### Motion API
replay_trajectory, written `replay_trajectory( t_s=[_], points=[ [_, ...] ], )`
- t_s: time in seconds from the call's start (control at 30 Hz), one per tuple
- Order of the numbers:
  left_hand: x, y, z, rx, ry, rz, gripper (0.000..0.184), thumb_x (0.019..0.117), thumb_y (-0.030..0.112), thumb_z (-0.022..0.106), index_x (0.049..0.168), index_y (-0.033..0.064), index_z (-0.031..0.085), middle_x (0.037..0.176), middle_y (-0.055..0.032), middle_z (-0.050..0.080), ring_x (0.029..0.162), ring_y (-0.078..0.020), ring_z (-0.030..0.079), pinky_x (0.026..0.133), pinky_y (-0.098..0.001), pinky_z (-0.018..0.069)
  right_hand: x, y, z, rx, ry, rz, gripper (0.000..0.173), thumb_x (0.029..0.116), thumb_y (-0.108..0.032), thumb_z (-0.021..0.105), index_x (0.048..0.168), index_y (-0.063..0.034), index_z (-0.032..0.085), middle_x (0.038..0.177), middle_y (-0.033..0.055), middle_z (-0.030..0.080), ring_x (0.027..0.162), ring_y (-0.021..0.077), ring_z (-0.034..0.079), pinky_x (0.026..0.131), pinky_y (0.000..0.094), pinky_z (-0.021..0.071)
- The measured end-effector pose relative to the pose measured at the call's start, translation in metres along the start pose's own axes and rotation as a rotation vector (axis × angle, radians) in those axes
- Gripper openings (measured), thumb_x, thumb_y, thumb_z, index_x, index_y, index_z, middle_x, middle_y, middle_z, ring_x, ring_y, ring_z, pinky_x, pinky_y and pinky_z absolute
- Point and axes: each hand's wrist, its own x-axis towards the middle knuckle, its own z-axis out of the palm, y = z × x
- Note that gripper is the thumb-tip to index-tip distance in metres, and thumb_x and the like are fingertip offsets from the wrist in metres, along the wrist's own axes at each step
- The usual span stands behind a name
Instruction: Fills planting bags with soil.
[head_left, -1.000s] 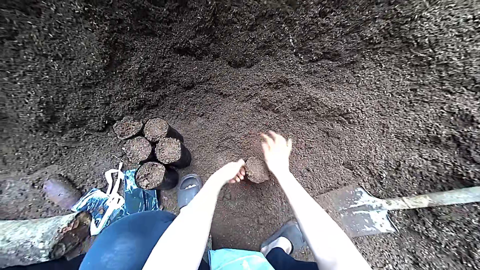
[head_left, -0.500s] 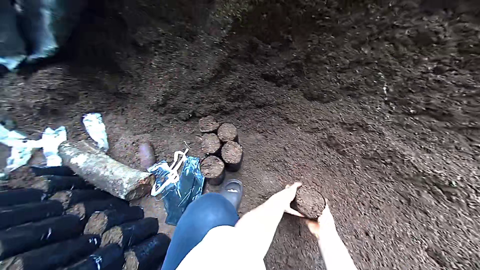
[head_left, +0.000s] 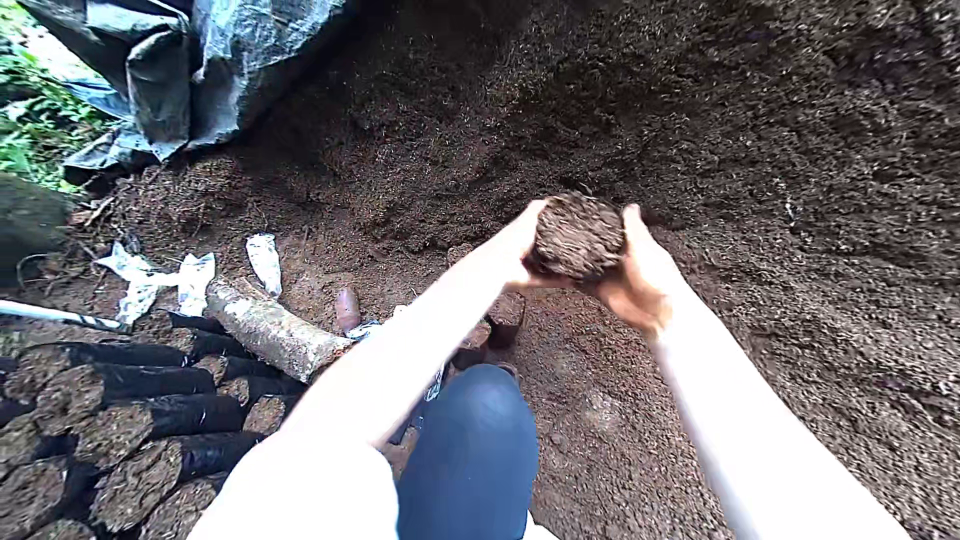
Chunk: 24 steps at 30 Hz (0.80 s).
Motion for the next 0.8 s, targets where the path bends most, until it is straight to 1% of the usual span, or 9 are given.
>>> replay_trajectory(
  t_s=[0.07, 0.23, 0.33, 0.43, 0.53, 0.6, 0.63, 0.7, 0.8],
  points=[
    [-0.022, 0.025, -0.037, 0.022, 0.095, 0.043, 0.070, 0.1040, 0.069, 0.020, 0.141, 0.0166, 0.049, 0.126, -0.0153, 0.062, 0.113, -0.0301, 0.064, 0.089, -0.0504, 0.0573, 0.019, 0.003, 0.047, 0.010, -0.079, 0.059, 0.075, 0.1029, -0.071, 0.019, 0.153, -0.0185, 0.040, 0.142, 0.0102, 0.059, 0.126, 0.0286, 0.061, 0.099, 0.0540, 0.0543],
    [-0.030, 0.042, -0.145, -0.038, 0.340, 0.068, 0.070, 0.1029, 0.070, 0.022, 0.146, 0.0204, 0.046, 0.136, -0.0172, 0.059, 0.121, -0.0356, 0.061, 0.093, -0.0586, 0.0545, 0.078, 0.051, 0.139, 0.025, -0.281, 0.209, 0.079, 0.1005, -0.075, 0.015, 0.154, -0.0210, 0.038, 0.144, 0.0119, 0.057, 0.127, 0.0303, 0.060, 0.099, 0.0553, 0.0534],
    [-0.017, 0.039, -0.202, -0.080, 0.415, 0.013, 0.075, 0.1014, 0.074, 0.021, 0.147, 0.0188, 0.044, 0.137, -0.0196, 0.057, 0.120, -0.0371, 0.061, 0.092, -0.0571, 0.0545, 0.109, 0.076, 0.172, -0.031, -0.297, 0.331, 0.083, 0.1001, -0.075, 0.017, 0.155, -0.0165, 0.036, 0.146, 0.0148, 0.055, 0.128, 0.0312, 0.059, 0.100, 0.0518, 0.0533],
    [0.005, 0.034, -0.241, -0.112, 0.449, -0.076, 0.075, 0.1020, 0.073, 0.019, 0.147, 0.0174, 0.043, 0.137, -0.0216, 0.057, 0.120, -0.0389, 0.061, 0.093, -0.0591, 0.0543, 0.133, 0.098, 0.184, -0.051, -0.296, 0.403, 0.079, 0.1016, -0.073, 0.019, 0.158, -0.0188, 0.030, 0.153, 0.0143, 0.047, 0.135, 0.0320, 0.053, 0.105, 0.0539, 0.0504],
    [0.048, 0.012, -0.285, -0.039, 0.401, -0.151, 0.078, 0.1014, 0.074, 0.021, 0.150, 0.0161, 0.040, 0.138, -0.0224, 0.055, 0.119, -0.0381, 0.061, 0.093, -0.0547, 0.0541, 0.159, 0.124, 0.173, -0.136, -0.277, 0.435, 0.073, 0.1060, -0.064, 0.026, 0.161, -0.0160, 0.026, 0.161, 0.0156, 0.037, 0.142, 0.0333, 0.047, 0.109, 0.0534, 0.0477],
    [0.098, -0.027, -0.323, 0.001, 0.400, -0.202, 0.082, 0.1006, 0.075, 0.026, 0.156, 0.0150, 0.034, 0.147, -0.0270, 0.048, 0.124, -0.0432, 0.059, 0.095, -0.0590, 0.0543, 0.165, 0.142, 0.150, -0.218, -0.269, 0.430, 0.068, 0.1084, -0.058, 0.032, 0.160, -0.0137, 0.028, 0.164, 0.0148, 0.033, 0.144, 0.0330, 0.044, 0.111, 0.0513, 0.0464],
    [0.119, -0.050, -0.339, -0.001, 0.441, -0.208, 0.085, 0.1006, 0.075, 0.031, 0.160, 0.0139, 0.030, 0.153, -0.0297, 0.042, 0.129, -0.0468, 0.055, 0.096, -0.0630, 0.0544, 0.162, 0.148, 0.136, -0.253, -0.272, 0.409, 0.063, 0.1094, -0.053, 0.034, 0.159, -0.0141, 0.034, 0.163, 0.0127, 0.036, 0.143, 0.0313, 0.046, 0.110, 0.0497, 0.0471],
    [0.153, -0.074, -0.354, -0.022, 0.463, -0.211, 0.089, 0.0994, 0.076, 0.033, 0.162, 0.0135, 0.023, 0.161, -0.0281, 0.032, 0.140, -0.0463, 0.047, 0.102, -0.0663, 0.0506, 0.150, 0.143, 0.099, -0.373, -0.294, 0.338, 0.052, 0.1114, -0.043, 0.036, 0.155, -0.0157, 0.043, 0.160, 0.0082, 0.043, 0.140, 0.0260, 0.051, 0.109, 0.0445, 0.0497],
    [0.155, -0.088, -0.358, -0.029, 0.426, -0.219, 0.094, 0.0961, 0.081, 0.031, 0.164, 0.0176, 0.019, 0.165, -0.0267, 0.024, 0.145, -0.0483, 0.038, 0.104, -0.0737, 0.0443, 0.107, 0.135, 0.012, -0.532, -0.244, 0.341, 0.047, 0.1107, -0.038, 0.036, 0.150, -0.0159, 0.050, 0.155, 0.0058, 0.049, 0.135, 0.0223, 0.056, 0.108, 0.0413, 0.0520]
  ],
)
